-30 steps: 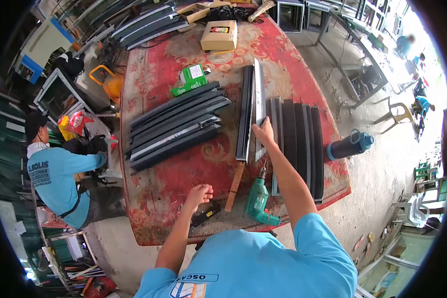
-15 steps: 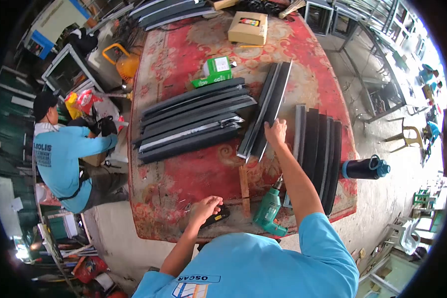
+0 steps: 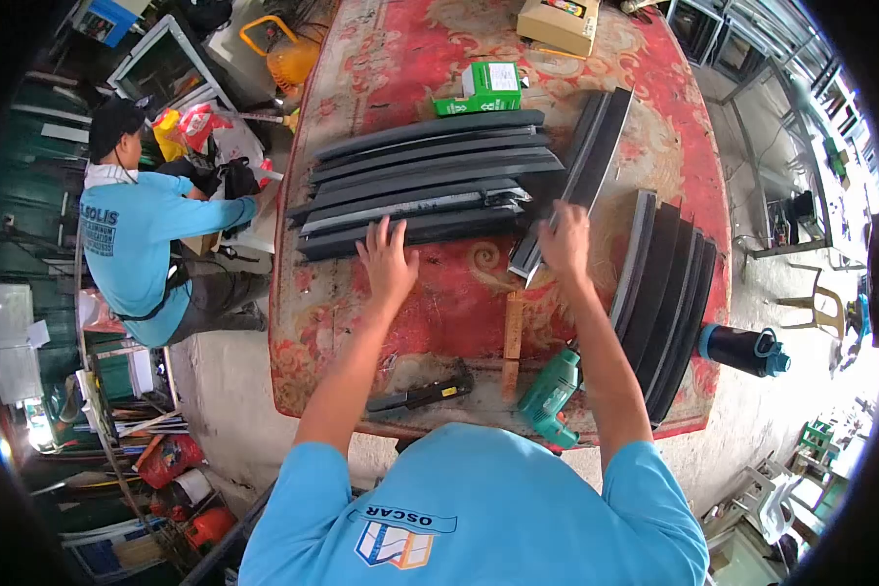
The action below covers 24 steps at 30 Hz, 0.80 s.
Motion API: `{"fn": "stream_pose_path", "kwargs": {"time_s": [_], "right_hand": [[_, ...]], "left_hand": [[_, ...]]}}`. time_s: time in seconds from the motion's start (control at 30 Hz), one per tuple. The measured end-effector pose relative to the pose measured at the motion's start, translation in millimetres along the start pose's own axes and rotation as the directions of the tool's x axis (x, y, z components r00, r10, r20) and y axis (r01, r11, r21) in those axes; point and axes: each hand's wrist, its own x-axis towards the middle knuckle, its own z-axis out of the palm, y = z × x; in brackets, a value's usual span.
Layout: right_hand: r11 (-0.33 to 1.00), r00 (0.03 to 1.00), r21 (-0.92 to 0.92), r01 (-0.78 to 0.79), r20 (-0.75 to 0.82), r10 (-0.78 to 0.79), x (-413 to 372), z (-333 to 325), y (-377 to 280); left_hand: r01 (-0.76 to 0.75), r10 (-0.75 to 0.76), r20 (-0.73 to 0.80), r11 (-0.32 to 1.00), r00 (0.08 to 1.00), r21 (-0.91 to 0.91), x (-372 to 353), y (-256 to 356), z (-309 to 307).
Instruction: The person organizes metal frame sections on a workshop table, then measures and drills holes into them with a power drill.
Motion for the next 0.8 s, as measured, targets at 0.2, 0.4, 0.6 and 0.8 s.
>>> {"fn": "stream_pose_path", "kwargs": {"time_s": [0.2, 0.4, 0.6, 0.8], "right_hand": [[0.968, 0.978, 0.240, 0.077, 0.169, -0.120, -50.9, 6.6, -43.6], [0.985, 0.901, -0.100, 0.140, 0.425, -0.085, -113.9, -17.6, -55.9], [0.930, 0.835, -0.368, -0.001, 0.512, 0.203, -187.0, 12.4, -67.4], [0.975, 0.853, -0.223, -0.021, 0.505, 0.134, -216.7, -0.2, -70.7]], "left_hand": [[-0.191, 0.176, 0.188, 0.980, 0.966, 0.063, 47.4, -37.8, -13.6], [-0.014, 0.012, 0.219, 1.000, 0.976, 0.008, 34.4, -84.9, -28.6], [-0.092, 0.075, 0.319, 0.995, 0.945, 0.039, 36.5, -88.7, -28.8], [-0.069, 0.006, 0.419, 0.988, 0.908, 0.135, 38.0, -96.2, -34.3]]}}
